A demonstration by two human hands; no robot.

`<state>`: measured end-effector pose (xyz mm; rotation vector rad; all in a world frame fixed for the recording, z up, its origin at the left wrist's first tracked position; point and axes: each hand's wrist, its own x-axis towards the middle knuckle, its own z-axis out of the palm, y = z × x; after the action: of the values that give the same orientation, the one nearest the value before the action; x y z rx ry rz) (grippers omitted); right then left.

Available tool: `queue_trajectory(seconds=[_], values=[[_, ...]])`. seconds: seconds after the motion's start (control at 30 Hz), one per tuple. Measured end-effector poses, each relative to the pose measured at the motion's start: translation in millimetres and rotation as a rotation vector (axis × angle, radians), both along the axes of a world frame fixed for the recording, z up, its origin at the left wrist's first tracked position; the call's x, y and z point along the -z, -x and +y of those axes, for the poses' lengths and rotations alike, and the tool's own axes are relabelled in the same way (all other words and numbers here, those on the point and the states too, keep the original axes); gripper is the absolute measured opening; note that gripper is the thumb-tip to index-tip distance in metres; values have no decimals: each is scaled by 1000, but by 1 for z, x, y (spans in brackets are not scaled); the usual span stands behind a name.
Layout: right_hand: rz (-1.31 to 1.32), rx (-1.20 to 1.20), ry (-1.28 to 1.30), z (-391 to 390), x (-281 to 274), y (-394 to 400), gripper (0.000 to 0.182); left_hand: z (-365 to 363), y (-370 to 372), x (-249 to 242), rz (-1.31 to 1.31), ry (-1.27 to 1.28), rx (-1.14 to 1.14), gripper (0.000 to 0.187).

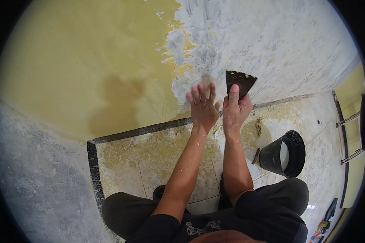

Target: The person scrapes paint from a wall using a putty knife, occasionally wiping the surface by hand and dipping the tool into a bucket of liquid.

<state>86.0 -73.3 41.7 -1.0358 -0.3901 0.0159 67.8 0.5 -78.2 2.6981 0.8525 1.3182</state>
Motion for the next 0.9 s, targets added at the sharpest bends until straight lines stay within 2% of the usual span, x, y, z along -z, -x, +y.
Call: queue_trajectory(seconds=[0.03, 0.07, 0.1, 0.13, 0.2, 0.23, 0.27, 0.33, 0.37, 0.4, 0.47, 0.53, 0.6, 0.67, 0.73, 0.8, 0.87, 0.9], values=[[-99, -3, 206, -6, -9, -4, 37, -10, 5, 9, 224, 37, 58, 85], [-202, -2, 410, -12, -24, -7, 38, -19, 8, 12, 209, 40, 57, 85], [-44, -215, 503, -18, -42, -9, 42, -28, 10, 14, 234, 163, 93, 86], [-62, -211, 509, -21, -59, -14, 42, -37, 11, 14, 260, 286, 131, 87], [-547, -297, 1211, -21, -93, -26, 44, -48, 9, 2, 206, 362, 104, 87], [-835, -319, 1289, -25, -116, -27, 46, -47, 6, -2, 56, 314, 52, 88], [-827, -312, 1305, -30, -126, -32, 46, -44, 5, -14, -88, 266, 1, 88], [-1351, -273, 1472, -50, -141, -48, 45, -24, -3, -52, -342, 158, -91, 86], [-1257, -361, 1778, -62, -161, -50, 44, -11, -5, -76, -485, 128, -133, 85], [-1139, -448, 2079, -74, -176, -54, 44, 3, -5, -98, -494, 136, -140, 85], [-956, -488, 2451, -111, -175, -84, 45, 20, -9, -126, -457, 29, -270, 89], [-922, -343, 2517, -174, -152, -115, 42, 27, -28, -117, -406, -25, -273, 88], [-854, -323, 2603, -238, -106, -151, 31, 25, -40, -89, -345, -90, -290, 88], [-644, -463, 2759, -294, -39, -188, 25, 8, -47, -39, -205, -232, -151, 89], [39, -702, 2651, -326, 24, -212, 21, -23, -23, 10, 225, -27, 157, 91], [157, -832, 2533, -353, 84, -228, 22, -42, 5, 42, 481, 210, 340, 96], [159, -856, 2496, -354, 117, -226, 23, -58, 28, 63, 544, 267, 350, 96], [116, -886, 2484, -361, 152, -232, 20, -67, 38, 72, 589, 324, 379, 95]])
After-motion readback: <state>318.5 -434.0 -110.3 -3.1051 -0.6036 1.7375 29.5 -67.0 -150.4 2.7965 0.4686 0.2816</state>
